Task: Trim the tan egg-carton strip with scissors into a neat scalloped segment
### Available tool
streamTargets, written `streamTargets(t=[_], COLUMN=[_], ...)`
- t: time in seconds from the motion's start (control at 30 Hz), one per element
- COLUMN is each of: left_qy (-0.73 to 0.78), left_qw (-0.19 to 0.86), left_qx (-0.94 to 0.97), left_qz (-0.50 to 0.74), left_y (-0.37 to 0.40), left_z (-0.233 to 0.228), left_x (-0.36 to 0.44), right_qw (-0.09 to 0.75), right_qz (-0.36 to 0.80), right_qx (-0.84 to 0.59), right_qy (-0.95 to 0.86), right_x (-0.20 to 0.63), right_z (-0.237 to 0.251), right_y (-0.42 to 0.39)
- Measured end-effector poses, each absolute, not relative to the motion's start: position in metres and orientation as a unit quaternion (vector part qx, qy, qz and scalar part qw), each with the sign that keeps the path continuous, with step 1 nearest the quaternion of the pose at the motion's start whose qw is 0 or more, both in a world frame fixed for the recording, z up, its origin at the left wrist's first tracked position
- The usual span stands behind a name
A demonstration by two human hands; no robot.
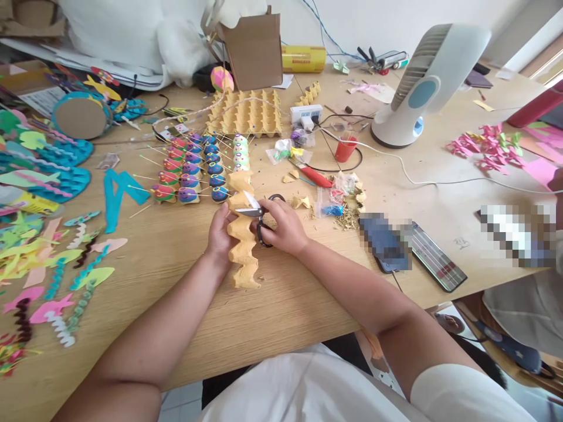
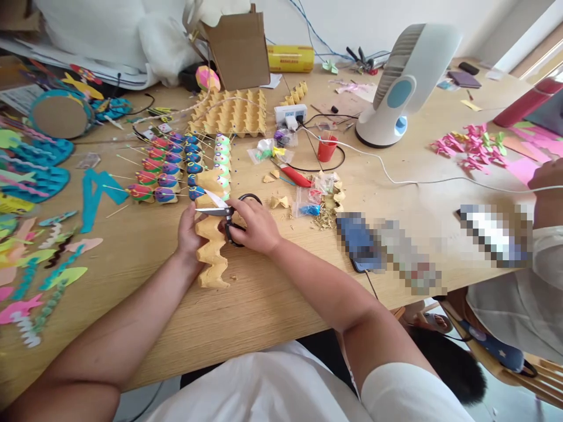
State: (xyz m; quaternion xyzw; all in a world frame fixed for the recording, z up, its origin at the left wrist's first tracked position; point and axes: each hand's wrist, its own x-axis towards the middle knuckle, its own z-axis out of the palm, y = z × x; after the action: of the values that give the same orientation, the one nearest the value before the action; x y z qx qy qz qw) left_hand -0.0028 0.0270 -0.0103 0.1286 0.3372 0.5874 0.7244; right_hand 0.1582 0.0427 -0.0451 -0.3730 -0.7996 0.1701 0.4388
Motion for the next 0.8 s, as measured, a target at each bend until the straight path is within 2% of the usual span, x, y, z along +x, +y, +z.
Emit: streamTargets(t=[0.23, 0.8], left_qy=[0.332, 0.328], left_qw=[0.732, 0.731], left_qx=[0.138, 0.157], left_qz=[0.578, 0.577], left_y=[0.0274, 0.0278], left_z=[-0.0136, -0.0096], left_x=[-0.0054, -0.0002], right_qw=[0.406, 0.452], right_qz=[0.182, 0.198], right_qx=[-0.387, -0.403], right_qy=[-0.807, -0.770], right_x=[0.1572, 0.1613], right_z=[-0.0422, -0.0486], right_y=[0.0418, 0.0491])
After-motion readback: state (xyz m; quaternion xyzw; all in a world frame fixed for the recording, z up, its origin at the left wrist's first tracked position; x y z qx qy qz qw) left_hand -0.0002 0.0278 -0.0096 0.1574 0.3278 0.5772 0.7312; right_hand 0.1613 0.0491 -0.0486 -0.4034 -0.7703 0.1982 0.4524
